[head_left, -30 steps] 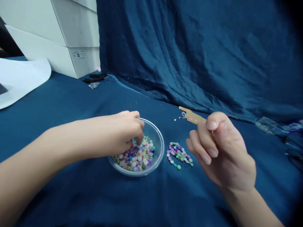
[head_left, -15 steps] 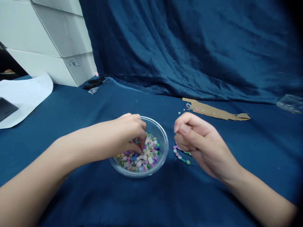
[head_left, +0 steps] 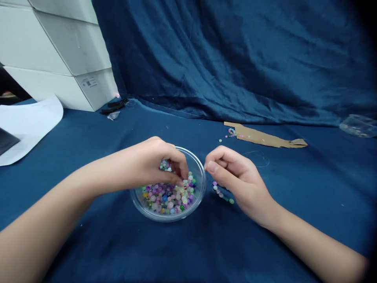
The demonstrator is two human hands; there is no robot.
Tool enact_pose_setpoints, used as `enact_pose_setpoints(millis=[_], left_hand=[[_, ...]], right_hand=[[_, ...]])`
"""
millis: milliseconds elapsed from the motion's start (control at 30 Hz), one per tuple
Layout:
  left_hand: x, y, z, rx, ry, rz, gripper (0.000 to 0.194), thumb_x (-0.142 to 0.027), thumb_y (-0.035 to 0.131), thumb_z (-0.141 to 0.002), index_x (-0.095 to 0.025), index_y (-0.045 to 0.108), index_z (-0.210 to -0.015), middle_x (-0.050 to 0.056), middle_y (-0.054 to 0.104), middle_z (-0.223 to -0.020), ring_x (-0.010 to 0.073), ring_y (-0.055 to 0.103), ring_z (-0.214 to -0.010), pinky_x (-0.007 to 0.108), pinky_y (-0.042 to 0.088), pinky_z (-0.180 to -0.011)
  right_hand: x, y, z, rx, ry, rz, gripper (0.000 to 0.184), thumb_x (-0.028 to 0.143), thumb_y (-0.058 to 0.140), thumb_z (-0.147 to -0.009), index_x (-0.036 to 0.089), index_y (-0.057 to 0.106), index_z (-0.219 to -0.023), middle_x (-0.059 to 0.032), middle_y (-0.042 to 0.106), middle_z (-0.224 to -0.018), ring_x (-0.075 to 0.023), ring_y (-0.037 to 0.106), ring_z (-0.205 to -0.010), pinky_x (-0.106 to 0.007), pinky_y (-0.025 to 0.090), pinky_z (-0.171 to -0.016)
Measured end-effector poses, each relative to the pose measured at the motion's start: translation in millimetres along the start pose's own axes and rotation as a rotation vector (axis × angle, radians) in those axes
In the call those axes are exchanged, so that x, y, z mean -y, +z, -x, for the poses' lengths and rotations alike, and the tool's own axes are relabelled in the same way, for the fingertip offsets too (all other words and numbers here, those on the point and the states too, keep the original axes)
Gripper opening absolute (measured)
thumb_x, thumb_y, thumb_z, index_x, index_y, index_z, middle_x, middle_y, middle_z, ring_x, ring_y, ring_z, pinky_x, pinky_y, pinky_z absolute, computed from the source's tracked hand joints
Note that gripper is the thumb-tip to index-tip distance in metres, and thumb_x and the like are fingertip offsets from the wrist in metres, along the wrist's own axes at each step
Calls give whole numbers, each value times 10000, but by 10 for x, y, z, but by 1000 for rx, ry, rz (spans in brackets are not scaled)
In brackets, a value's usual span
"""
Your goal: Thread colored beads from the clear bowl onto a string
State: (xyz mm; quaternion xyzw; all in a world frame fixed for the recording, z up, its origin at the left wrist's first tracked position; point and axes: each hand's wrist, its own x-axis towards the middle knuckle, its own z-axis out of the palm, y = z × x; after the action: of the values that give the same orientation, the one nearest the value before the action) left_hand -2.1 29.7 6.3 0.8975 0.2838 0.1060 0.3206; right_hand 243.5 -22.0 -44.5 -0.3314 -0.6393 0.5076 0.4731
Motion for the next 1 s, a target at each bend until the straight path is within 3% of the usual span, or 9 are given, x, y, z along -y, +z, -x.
enact_pose_setpoints(millis=[133,333,500,667,1000], left_hand=[[-52,-17,-36,-91,67,259,64,-185,834,-919,-213,855,-972,-9,850,-975,141,793,-923,184,596,-834],[3,32,-65,-192,91,492,150,-122,876,-867,-215,874,-984,11,855,-946,154,792,-933,219,628,-858],[9,54,-85,-220,74,549,171,-84,894,-832,-221,877,-933,8,853,-933,147,789,-926,218,630,-858],[-5,68,-75,-243,92,569,189,-68,911,-801,-224,877,-903,6,851,-891,148,788,-899,225,636,-854],[-8,54,-82,-232,86,568,190,-70,922,-784,-223,878,-887,17,850,-883,162,785,-892,235,633,-832]], right_hand=[[11,4,75,33,-33,33,221,379,643,-1105,230,645,-942,49,438,-704,-121,358,-612,-268,294,-536],[12,-16,125,92,-79,89,229,394,595,-1135,236,612,-971,61,420,-678,-114,349,-595,-277,282,-537],[33,-6,123,136,-187,193,181,313,566,-1149,229,594,-990,78,433,-661,-89,350,-558,-252,296,-523],[12,13,118,86,-273,341,127,248,566,-1142,237,591,-1018,88,431,-651,-81,370,-551,-239,311,-529],[-4,33,121,87,-296,374,119,229,563,-1140,245,577,-1022,100,426,-647,-73,368,-539,-228,313,-528]])
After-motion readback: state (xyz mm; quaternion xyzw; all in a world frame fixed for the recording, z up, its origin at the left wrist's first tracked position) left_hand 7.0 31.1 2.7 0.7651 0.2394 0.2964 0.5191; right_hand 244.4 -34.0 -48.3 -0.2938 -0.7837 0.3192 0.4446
